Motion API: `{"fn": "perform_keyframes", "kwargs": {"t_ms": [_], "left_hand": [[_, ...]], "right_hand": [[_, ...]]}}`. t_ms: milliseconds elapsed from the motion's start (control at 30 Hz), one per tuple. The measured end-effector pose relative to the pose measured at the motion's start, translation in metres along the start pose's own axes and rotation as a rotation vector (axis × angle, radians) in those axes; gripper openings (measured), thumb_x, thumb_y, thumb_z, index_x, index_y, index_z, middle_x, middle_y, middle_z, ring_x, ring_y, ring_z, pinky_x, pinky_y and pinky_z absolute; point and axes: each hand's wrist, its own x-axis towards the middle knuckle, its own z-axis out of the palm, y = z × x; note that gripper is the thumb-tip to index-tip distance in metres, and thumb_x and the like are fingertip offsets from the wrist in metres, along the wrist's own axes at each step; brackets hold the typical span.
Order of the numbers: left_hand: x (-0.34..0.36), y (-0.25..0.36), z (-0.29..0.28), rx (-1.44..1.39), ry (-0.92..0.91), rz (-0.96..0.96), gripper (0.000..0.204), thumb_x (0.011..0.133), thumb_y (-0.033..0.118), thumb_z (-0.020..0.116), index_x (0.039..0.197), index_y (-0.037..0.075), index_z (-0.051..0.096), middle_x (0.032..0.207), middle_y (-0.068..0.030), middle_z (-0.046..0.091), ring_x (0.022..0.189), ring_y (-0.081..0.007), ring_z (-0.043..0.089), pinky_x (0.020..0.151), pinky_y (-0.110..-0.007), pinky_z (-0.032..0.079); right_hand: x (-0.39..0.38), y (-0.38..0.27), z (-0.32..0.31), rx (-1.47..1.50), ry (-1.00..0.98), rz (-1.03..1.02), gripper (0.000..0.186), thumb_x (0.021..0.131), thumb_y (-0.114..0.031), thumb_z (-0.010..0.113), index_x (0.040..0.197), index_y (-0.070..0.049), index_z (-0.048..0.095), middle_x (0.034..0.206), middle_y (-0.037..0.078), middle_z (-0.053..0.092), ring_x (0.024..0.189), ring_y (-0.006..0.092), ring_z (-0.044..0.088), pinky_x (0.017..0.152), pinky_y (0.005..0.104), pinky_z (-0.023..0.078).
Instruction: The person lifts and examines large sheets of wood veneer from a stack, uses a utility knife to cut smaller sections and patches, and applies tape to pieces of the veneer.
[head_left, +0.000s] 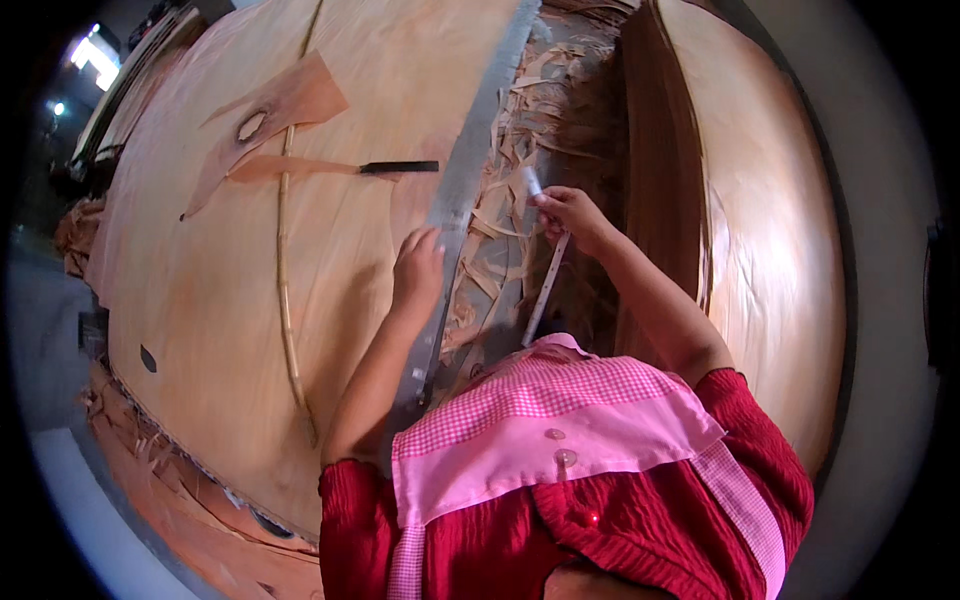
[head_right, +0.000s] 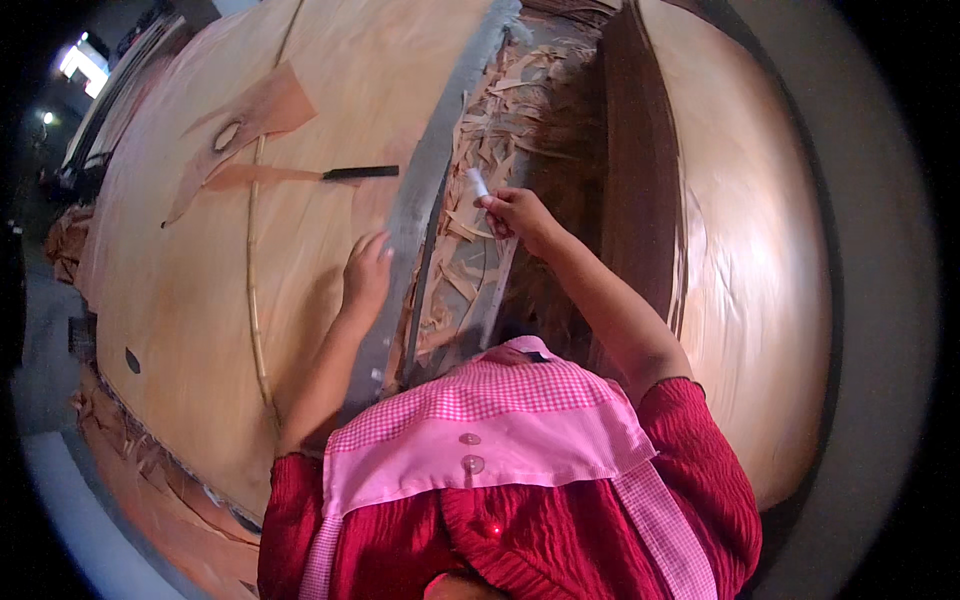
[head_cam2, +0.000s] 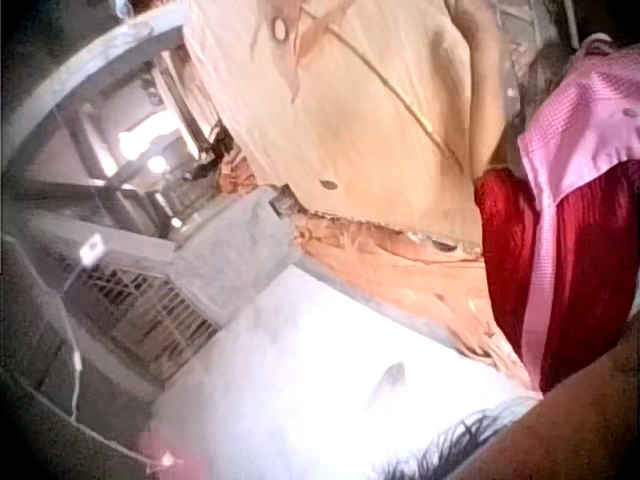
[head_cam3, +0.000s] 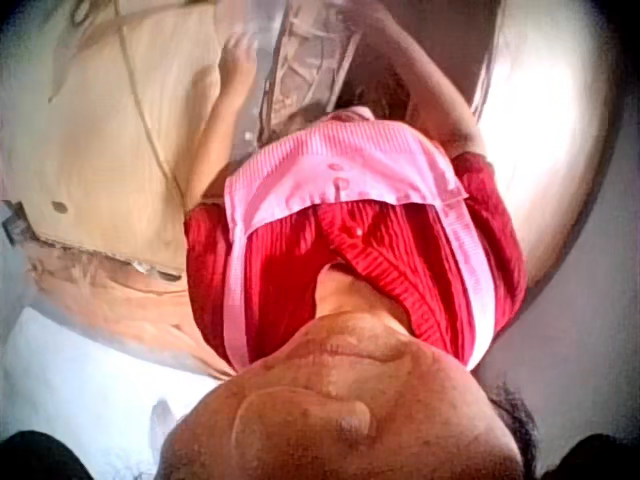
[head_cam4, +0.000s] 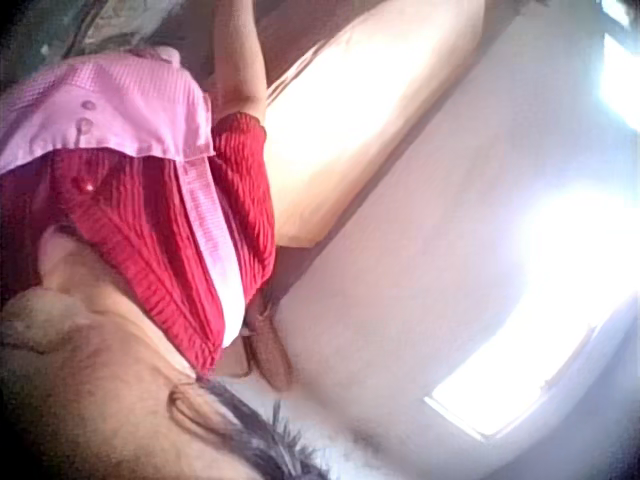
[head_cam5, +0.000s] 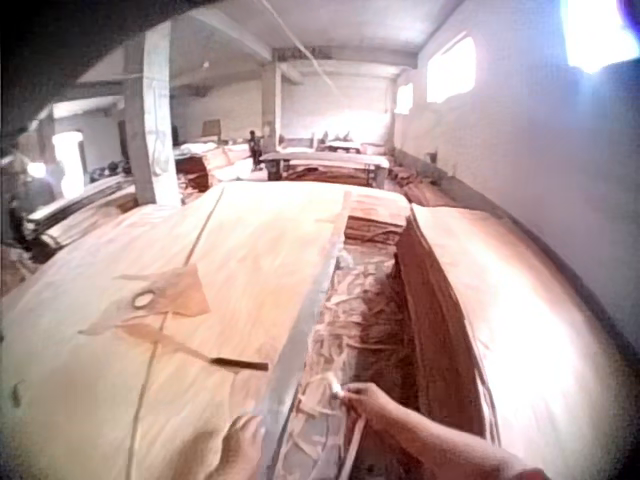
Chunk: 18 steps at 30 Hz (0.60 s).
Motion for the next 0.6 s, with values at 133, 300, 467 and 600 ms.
{"fn": "perform_keyframes", "kwargs": {"t_ms": [133, 300, 467, 600], "left_hand": [[0.125, -0.049, 0.076, 0.197, 0.045, 0.178, 0.024, 0.076, 0.001, 0.044, 0.098, 0.001, 0.055, 0.103, -0.0175, 0.053, 0.099, -0.0319, 0.048, 0.086, -0.037, 0.039], [0.193, -0.095, 0.114, 0.264, -0.066, 0.004, 0.019, 0.077, 0.004, 0.044, 0.094, 0.001, 0.054, 0.100, -0.0180, 0.053, 0.098, -0.0330, 0.048, 0.084, -0.038, 0.040], [0.197, -0.096, 0.118, 0.281, 0.156, -0.324, 0.028, 0.077, 0.012, 0.047, 0.102, 0.001, 0.051, 0.110, -0.0149, 0.050, 0.106, -0.0313, 0.044, 0.086, -0.038, 0.039], [0.194, -0.085, 0.129, 0.591, 0.034, -0.216, 0.033, 0.078, 0.011, 0.044, 0.109, 0.001, 0.049, 0.119, -0.0160, 0.046, 0.111, -0.0293, 0.042, 0.090, -0.043, 0.036]], "right_hand": [[0.132, 0.006, -0.016, -0.307, -0.079, -0.057, 0.019, 0.084, -0.018, 0.053, 0.084, -0.001, 0.060, 0.065, 0.002, 0.056, 0.052, 0.0080, 0.048, 0.045, 0.0222, 0.038], [0.271, 0.006, -0.012, -0.595, -0.248, -0.092, 0.020, 0.082, -0.020, 0.056, 0.076, -0.001, 0.059, 0.059, 0.002, 0.053, 0.052, 0.0086, 0.049, 0.047, 0.0214, 0.040], [0.297, -0.012, 0.026, -0.271, -0.368, 0.155, 0.021, 0.082, -0.020, 0.056, 0.072, -0.002, 0.059, 0.054, 0.002, 0.052, 0.041, 0.0104, 0.047, 0.033, 0.0249, 0.034], [0.300, -0.022, 0.022, -0.377, -0.489, 0.136, 0.019, 0.081, -0.021, 0.055, 0.076, -0.004, 0.063, 0.057, 0.006, 0.056, 0.046, 0.0109, 0.052, 0.038, 0.0237, 0.039]]}}
